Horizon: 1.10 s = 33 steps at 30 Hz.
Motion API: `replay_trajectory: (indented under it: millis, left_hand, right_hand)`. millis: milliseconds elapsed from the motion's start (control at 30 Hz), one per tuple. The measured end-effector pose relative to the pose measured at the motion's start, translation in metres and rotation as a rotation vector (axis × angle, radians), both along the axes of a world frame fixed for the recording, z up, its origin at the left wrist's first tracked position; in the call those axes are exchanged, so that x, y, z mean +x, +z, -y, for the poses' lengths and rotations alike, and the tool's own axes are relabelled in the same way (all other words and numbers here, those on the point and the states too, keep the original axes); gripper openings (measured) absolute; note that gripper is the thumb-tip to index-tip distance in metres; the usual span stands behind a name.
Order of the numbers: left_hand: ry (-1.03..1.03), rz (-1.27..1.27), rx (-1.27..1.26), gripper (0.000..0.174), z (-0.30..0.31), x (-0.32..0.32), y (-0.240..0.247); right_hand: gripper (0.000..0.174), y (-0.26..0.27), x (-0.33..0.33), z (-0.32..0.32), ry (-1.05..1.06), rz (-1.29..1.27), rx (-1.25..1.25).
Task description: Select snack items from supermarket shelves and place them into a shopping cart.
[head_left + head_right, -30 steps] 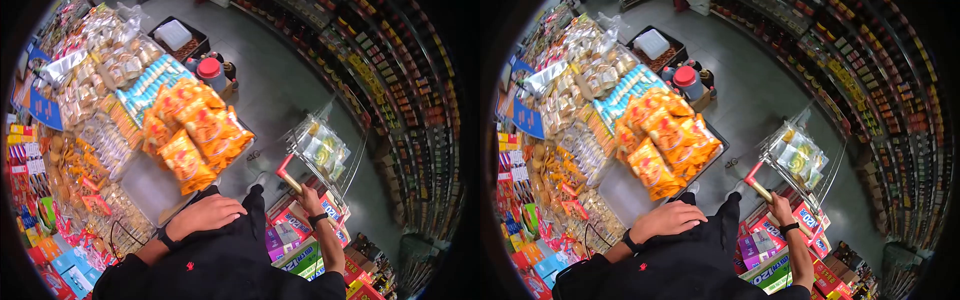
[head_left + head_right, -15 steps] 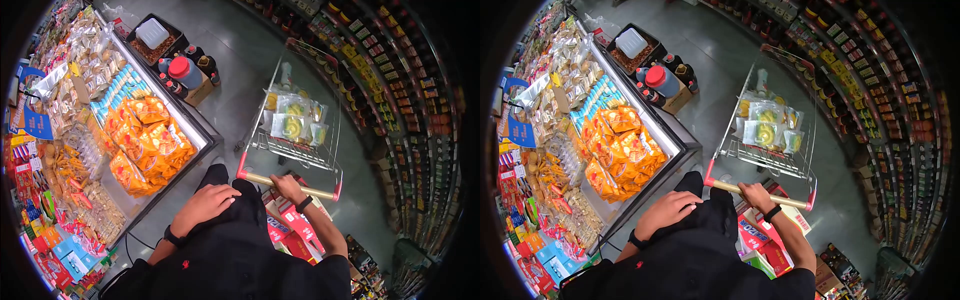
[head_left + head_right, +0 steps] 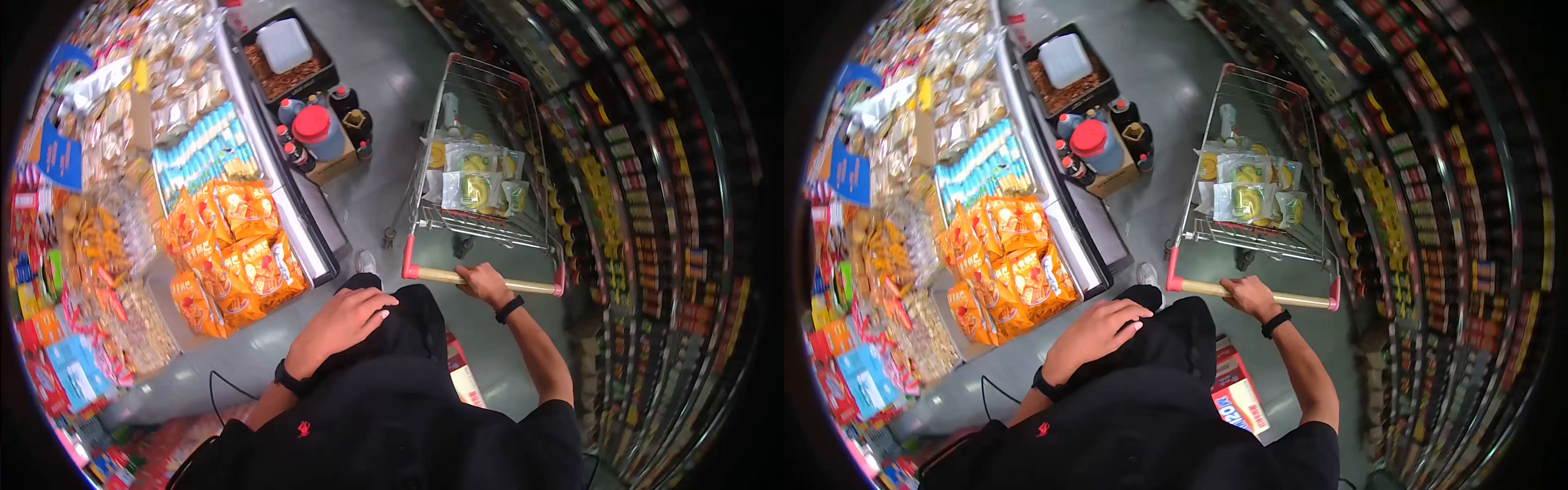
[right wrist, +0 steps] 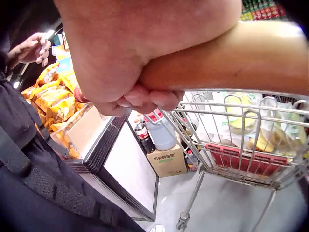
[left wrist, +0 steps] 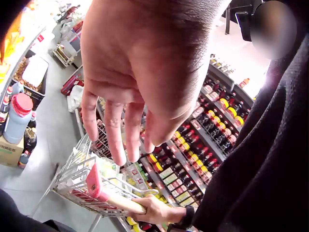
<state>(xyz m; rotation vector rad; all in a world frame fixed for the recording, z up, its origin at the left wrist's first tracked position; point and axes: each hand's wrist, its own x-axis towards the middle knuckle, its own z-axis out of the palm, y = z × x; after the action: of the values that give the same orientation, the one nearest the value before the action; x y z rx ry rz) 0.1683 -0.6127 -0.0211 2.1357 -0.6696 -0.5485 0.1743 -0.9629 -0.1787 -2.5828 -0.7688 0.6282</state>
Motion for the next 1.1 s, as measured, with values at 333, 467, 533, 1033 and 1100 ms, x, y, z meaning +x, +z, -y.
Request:
replay_trajectory:
  millis: [333, 467, 533, 1033, 1100]
  left_hand:
    - [0.427, 0.019, 0.059, 0.021, 0.06, 0.054, -0.028]
    - [0.619, -0.076, 0.12, 0.023, 0.097, 0.072, -0.017]
    - [0.729, -0.093, 0.146, 0.024, 0.107, 0.078, -0.009]
    - [1.137, -0.228, 0.233, 0.042, 0.04, 0.065, -0.027]
    - [1.143, -0.19, 0.246, 0.041, 0.023, 0.078, -0.017]
  right_hand:
    - [0.025, 0.006, 0.183, 0.048, 0.231, -0.017, -0.043]
    - [0.024, -0.001, 0.254, 0.063, 0.3, 0.042, 0.006]
    - [0.025, -0.001, 0.287, 0.066, 0.342, 0.076, 0.005]
    - [0.024, 0.005, 0.448, 0.043, 0.365, 0.237, -0.076]
    - [0.024, 0.009, 0.461, 0.035, 0.39, 0.272, -0.136]
